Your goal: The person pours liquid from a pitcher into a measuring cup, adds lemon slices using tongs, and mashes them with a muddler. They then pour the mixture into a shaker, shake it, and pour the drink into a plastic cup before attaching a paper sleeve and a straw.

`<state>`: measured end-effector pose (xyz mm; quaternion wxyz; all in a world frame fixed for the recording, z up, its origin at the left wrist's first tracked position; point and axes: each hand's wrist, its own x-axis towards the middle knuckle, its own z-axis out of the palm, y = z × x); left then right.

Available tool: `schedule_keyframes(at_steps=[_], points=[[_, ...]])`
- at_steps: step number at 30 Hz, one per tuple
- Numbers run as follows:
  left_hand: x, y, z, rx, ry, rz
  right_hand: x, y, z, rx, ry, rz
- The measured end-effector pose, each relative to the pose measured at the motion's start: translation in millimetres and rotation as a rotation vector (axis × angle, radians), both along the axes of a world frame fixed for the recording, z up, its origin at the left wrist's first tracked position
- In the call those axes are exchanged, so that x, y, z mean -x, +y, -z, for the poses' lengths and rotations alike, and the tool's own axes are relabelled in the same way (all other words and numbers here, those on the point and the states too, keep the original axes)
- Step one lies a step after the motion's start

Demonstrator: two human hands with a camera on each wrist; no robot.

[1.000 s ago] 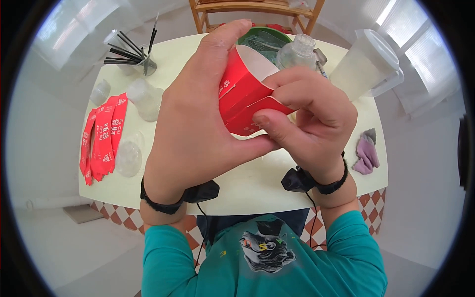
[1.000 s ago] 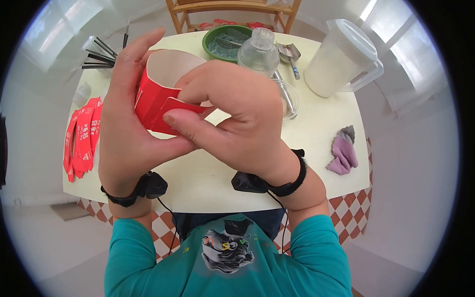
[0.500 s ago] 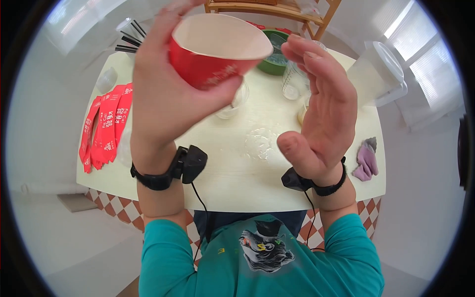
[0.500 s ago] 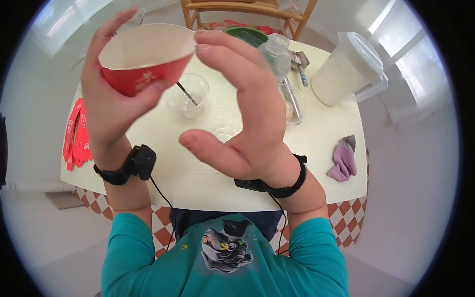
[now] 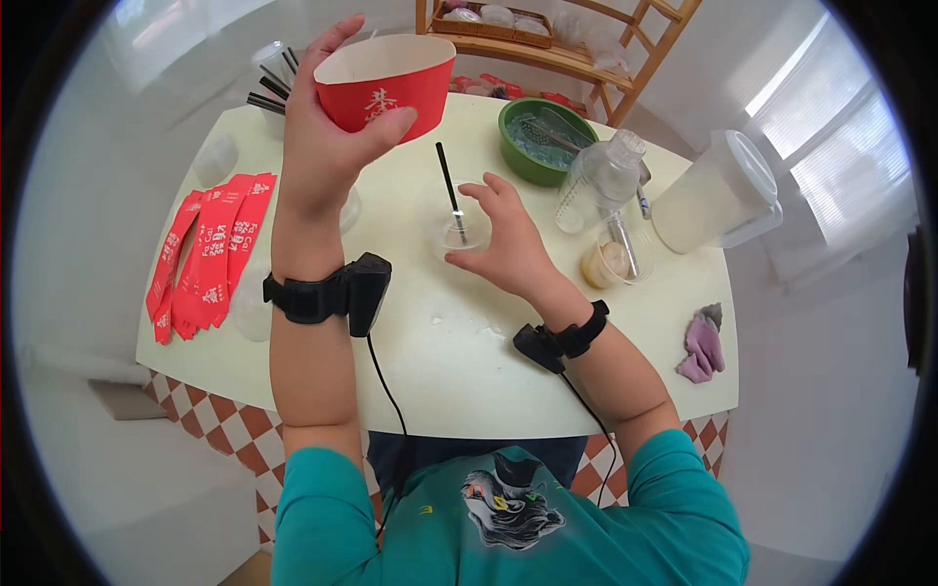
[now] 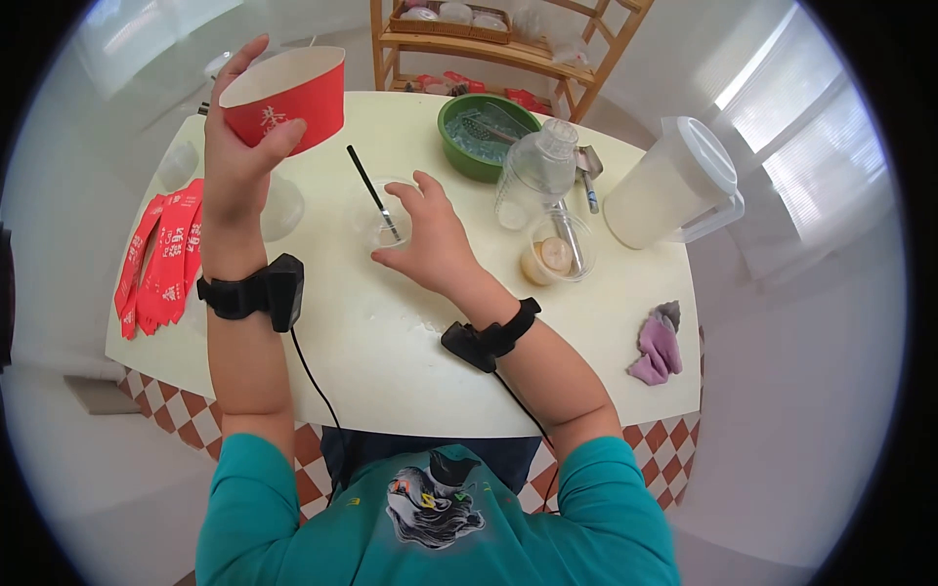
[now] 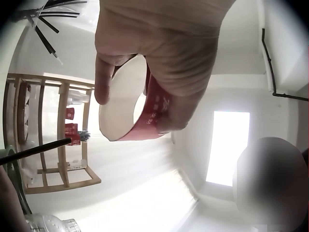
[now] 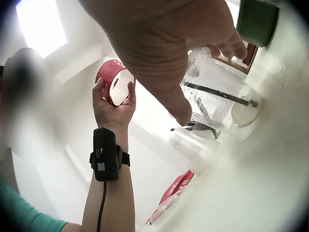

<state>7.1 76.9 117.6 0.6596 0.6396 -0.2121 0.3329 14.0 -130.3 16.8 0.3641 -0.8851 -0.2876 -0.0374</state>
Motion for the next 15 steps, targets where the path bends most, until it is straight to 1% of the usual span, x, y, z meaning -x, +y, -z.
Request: schedule_keyframes(at_steps=[2, 3, 6, 8, 10, 12, 14, 15], points=[[-2.3, 0.3, 0.6, -0.062, -0.012, 0.003, -1.0, 0.7, 4.5, -0.115, 0.01, 0.013], [-1.4, -1.6, 0.4, -0.061, -0.016, 0.03, -1.2, 1.5, 7.1, -0.153, -0.032, 0.018], [-5.1, -4.1, 4.4, -0.071, -0.059, 0.037, -2.8, -2.5, 7.6, -0.188, -0.006, 0.016], [-2.8, -7.9, 5.7, -0.051, -0.034, 0.07, -1.5, -9.4, -0.5, -0.216, 0.006, 0.028], [-4.5, -10.2, 7.0, -0.028, -0.013, 0.101, -0.9, -20.4, -17.5, -0.242, 0.012, 0.039], [-10.5, -9.1, 14.0, -0.072, 0.048, 0.148, -1.1, -34.9, -40.6, -0.278, -0.19, 0.073], [-15.2, -12.2, 20.8, -0.075, 0.059, 0.146, 2.2, -50.2, -66.2, -0.422, -0.273, 0.095], [-17.0, -15.4, 23.4, -0.098, 0.083, 0.165, 5.6, -60.6, -78.0, -0.446, -0.338, 0.092]])
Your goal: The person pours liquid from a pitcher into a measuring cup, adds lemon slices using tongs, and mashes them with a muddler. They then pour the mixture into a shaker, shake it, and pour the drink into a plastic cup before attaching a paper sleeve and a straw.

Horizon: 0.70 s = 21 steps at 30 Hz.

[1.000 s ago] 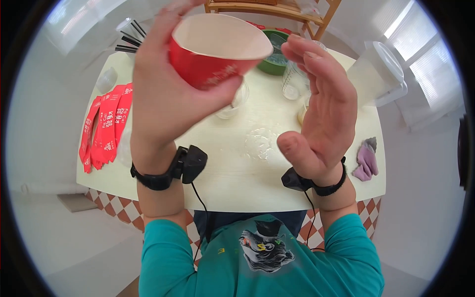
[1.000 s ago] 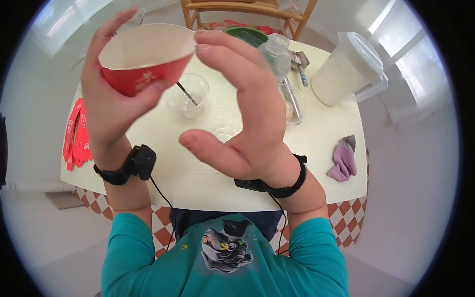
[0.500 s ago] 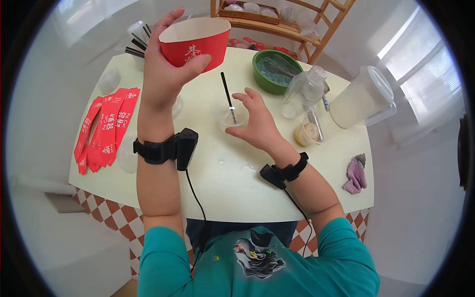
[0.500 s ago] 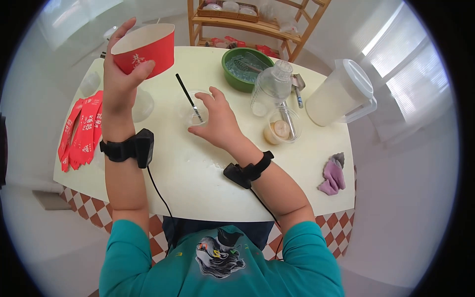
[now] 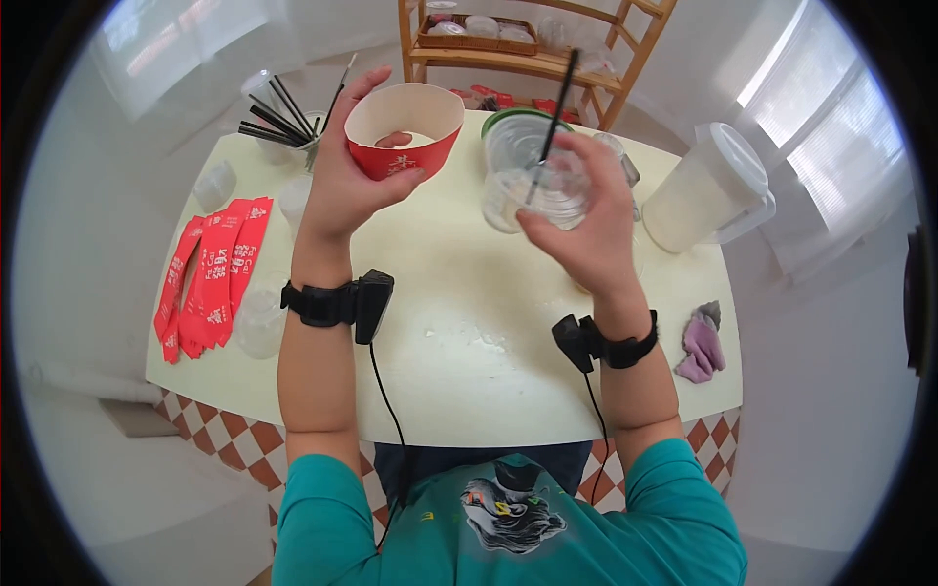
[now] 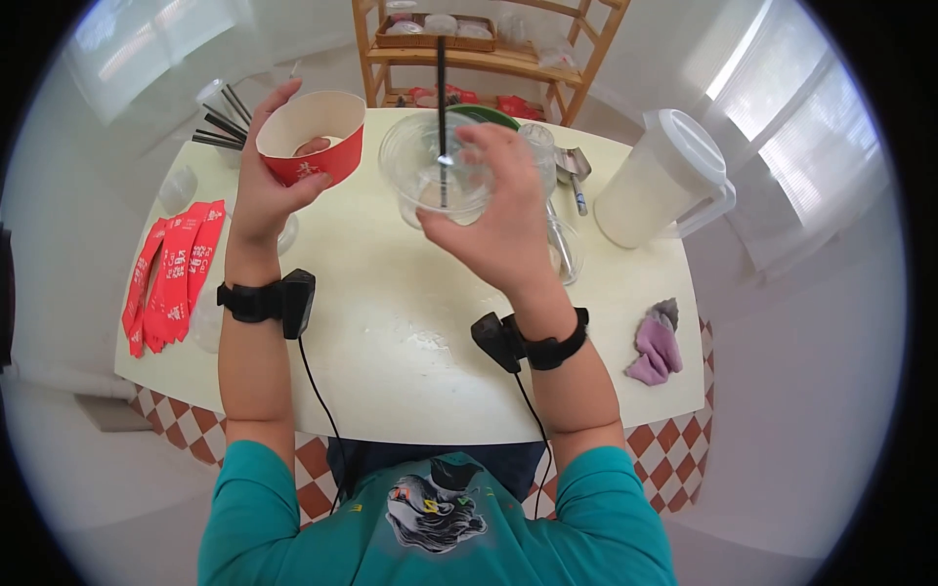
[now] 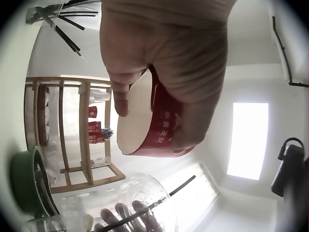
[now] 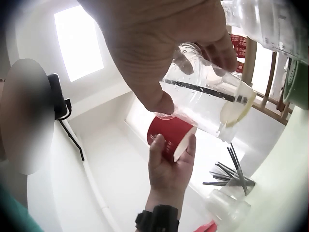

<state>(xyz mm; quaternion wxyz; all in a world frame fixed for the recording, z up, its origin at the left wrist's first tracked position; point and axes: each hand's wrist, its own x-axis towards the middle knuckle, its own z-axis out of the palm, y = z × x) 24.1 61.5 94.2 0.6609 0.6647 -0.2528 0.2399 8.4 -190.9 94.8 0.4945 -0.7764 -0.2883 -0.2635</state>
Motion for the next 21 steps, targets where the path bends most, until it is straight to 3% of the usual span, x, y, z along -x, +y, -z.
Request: schedule_keyframes(at_steps=[2, 4, 9, 15, 17, 20, 21], points=[[1.2, -11.1, 1.8, -0.009, 0.069, 0.057, 8.8, -13.3, -16.7, -0.027, -0.056, 0.021], [-0.5, -20.2, 6.2, -0.081, 0.091, 0.1, 18.8, -23.3, -26.5, -0.236, -0.059, -0.036], [-0.9, -55.1, 18.9, -0.188, 0.14, 0.265, 28.1, -24.3, -29.5, -0.286, -0.155, 0.009], [10.9, -74.6, 18.1, -0.211, 0.15, 0.26, 15.7, -14.8, -20.4, -0.185, -0.19, -0.067], [14.8, -76.4, 15.9, -0.094, 0.241, 0.314, 18.2, -12.5, -19.7, -0.088, -0.15, -0.084], [12.7, -75.4, 18.3, -0.098, 0.185, 0.305, 14.9, -7.8, -16.5, -0.13, -0.186, -0.085], [11.9, -74.9, 18.3, -0.112, 0.145, 0.301, 14.8, -10.0, -16.0, -0.042, -0.186, -0.075]])
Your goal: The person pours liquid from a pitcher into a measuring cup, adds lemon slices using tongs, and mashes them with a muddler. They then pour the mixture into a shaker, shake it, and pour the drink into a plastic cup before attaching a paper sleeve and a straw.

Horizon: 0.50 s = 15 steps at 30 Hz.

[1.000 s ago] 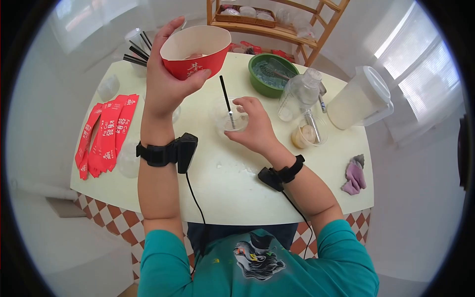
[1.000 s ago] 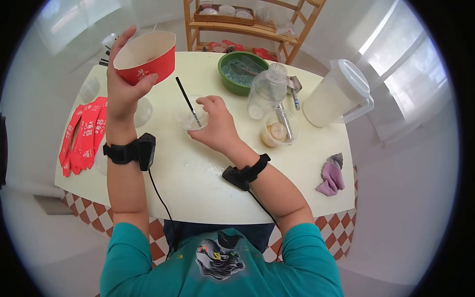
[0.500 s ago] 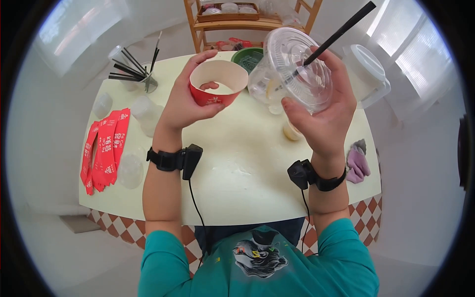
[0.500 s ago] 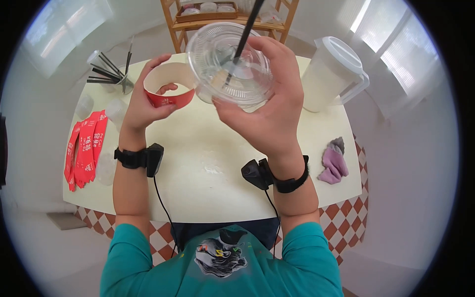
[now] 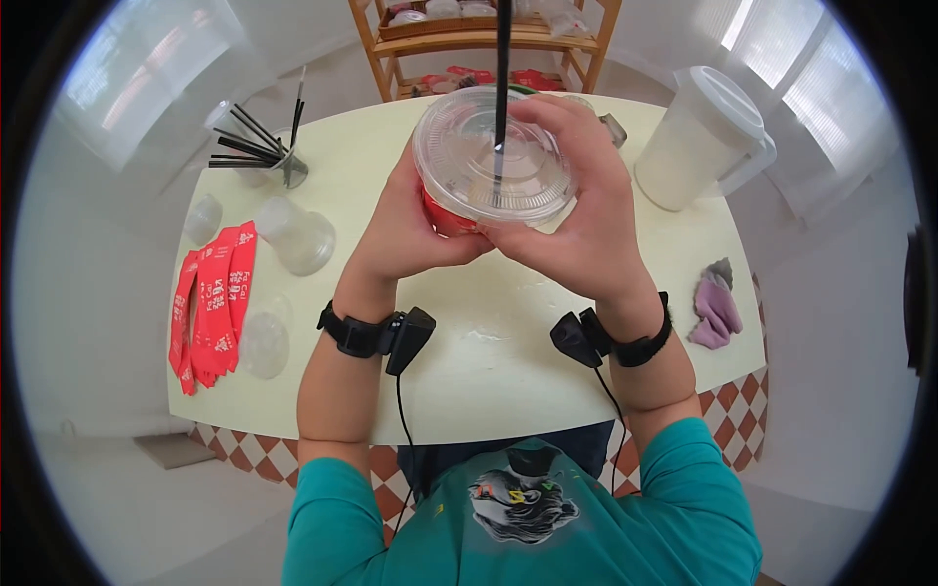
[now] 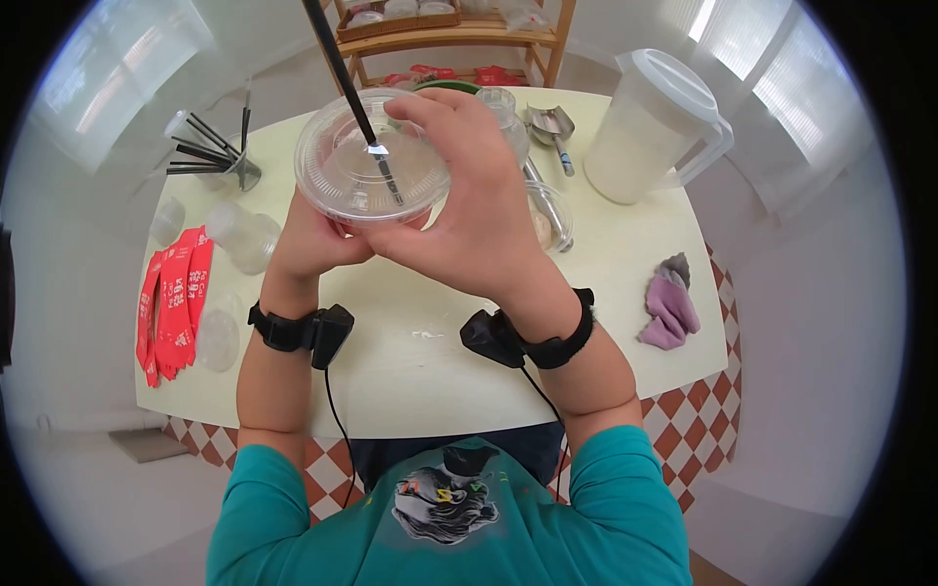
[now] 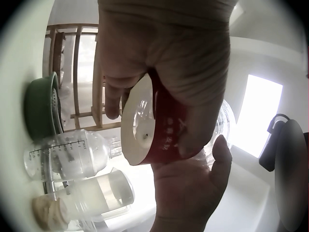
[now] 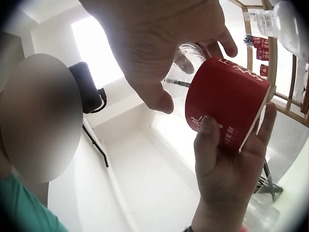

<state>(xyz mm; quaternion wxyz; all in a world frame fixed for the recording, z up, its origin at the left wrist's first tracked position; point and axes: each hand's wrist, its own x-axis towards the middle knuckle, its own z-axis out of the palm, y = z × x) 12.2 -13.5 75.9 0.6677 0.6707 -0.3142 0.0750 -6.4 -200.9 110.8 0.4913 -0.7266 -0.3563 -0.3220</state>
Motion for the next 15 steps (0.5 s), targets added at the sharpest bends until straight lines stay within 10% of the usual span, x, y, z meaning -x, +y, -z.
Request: schedule_keyframes(at_steps=[15], points=[[-4.9, -1.4, 1.9, 0.31, 0.137, 0.118, 0.2, -0.1, -1.5, 0.273, -0.073, -0.012]])
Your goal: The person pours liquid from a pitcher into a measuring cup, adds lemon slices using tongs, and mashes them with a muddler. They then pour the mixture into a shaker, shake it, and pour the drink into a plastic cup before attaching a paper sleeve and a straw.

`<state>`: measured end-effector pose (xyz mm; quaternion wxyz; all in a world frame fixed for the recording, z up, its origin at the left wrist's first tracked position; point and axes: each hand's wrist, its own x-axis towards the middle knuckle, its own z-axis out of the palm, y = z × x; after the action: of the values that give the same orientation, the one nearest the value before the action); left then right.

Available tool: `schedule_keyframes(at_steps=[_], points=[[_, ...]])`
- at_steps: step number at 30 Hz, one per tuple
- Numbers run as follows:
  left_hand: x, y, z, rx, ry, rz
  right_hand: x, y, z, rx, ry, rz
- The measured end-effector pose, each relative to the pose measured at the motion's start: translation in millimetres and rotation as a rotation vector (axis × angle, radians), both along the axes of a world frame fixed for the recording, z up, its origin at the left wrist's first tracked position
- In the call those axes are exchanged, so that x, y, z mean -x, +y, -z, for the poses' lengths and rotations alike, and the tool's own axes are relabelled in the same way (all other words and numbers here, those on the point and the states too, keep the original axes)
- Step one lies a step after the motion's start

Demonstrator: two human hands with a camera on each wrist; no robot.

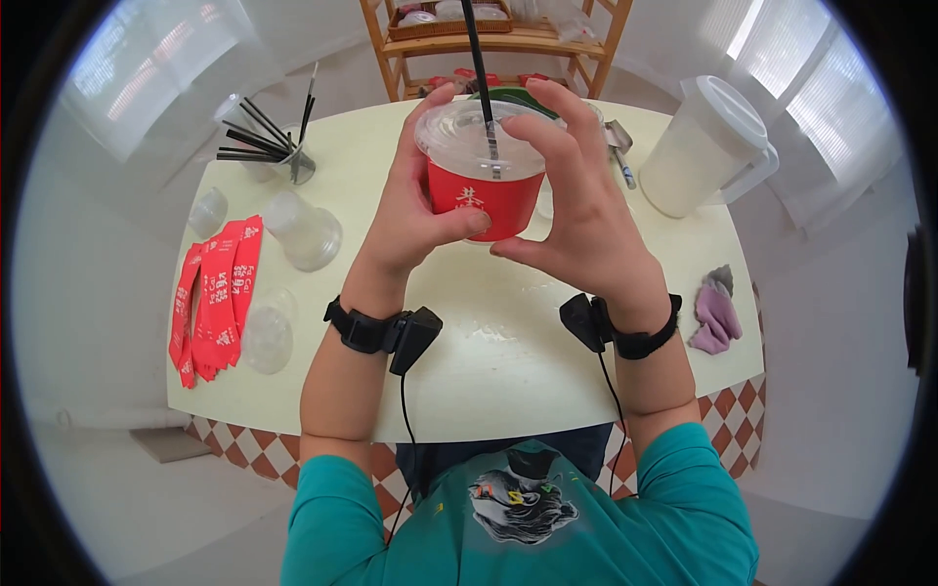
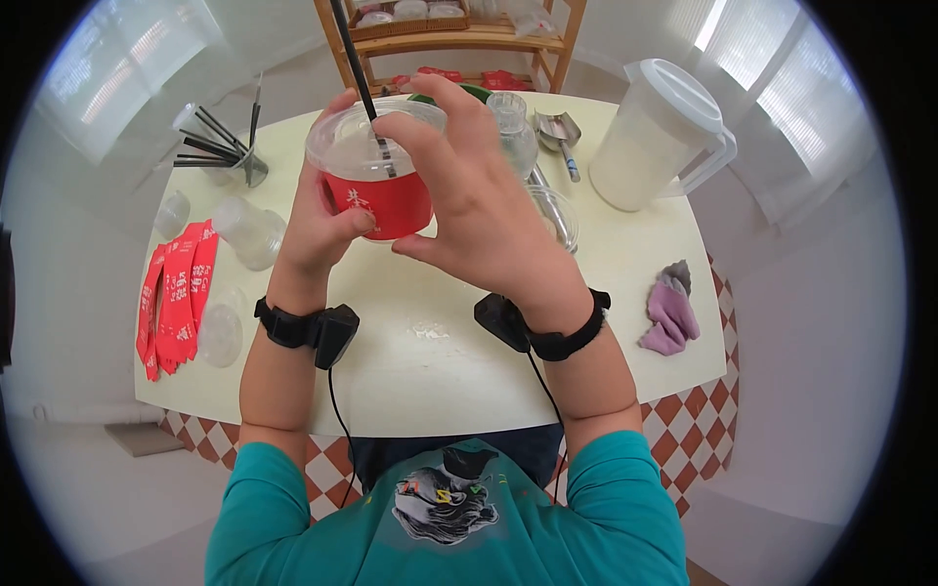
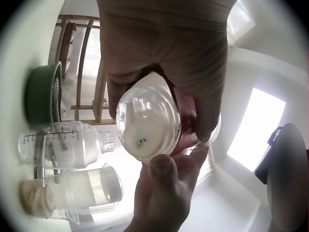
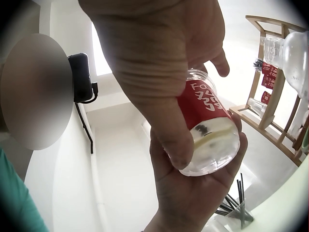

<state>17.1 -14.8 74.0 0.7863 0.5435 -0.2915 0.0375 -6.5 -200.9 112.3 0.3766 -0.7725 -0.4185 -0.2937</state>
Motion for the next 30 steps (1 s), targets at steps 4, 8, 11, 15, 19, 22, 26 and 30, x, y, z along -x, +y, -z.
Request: schedule_keyframes(at_steps=[4, 8, 11, 15, 19, 22, 26, 30], points=[[-0.2, 2.0, -0.3, 0.005, 0.017, 0.023, -5.9, -7.4, -2.1, 0.065, -0.011, -0.039], [-1.8, 7.0, -0.3, -0.022, 0.005, 0.053, -8.6, -9.1, -3.2, 0.047, -0.041, -0.056], [-2.0, 13.4, -2.9, -0.048, -0.053, 0.085, -10.3, -9.8, -2.4, -0.015, -0.048, -0.118], [5.0, 20.5, -12.7, -0.081, -0.056, 0.095, -9.9, -11.7, -3.3, -0.123, -0.034, -0.185], [5.4, 29.1, -14.3, -0.069, 0.009, 0.159, -5.0, -12.0, -7.0, -0.086, -0.006, -0.207], [2.5, 29.0, -11.8, -0.086, -0.006, 0.169, -6.4, -11.3, -6.5, -0.066, 0.036, -0.241], [0.2, 27.3, -8.4, -0.102, -0.019, 0.145, -5.4, -17.5, -9.6, -0.013, 0.072, -0.229], [-0.1, 24.2, -7.8, -0.102, -0.008, 0.119, -5.7, -20.5, -13.3, 0.06, 0.08, -0.213]])
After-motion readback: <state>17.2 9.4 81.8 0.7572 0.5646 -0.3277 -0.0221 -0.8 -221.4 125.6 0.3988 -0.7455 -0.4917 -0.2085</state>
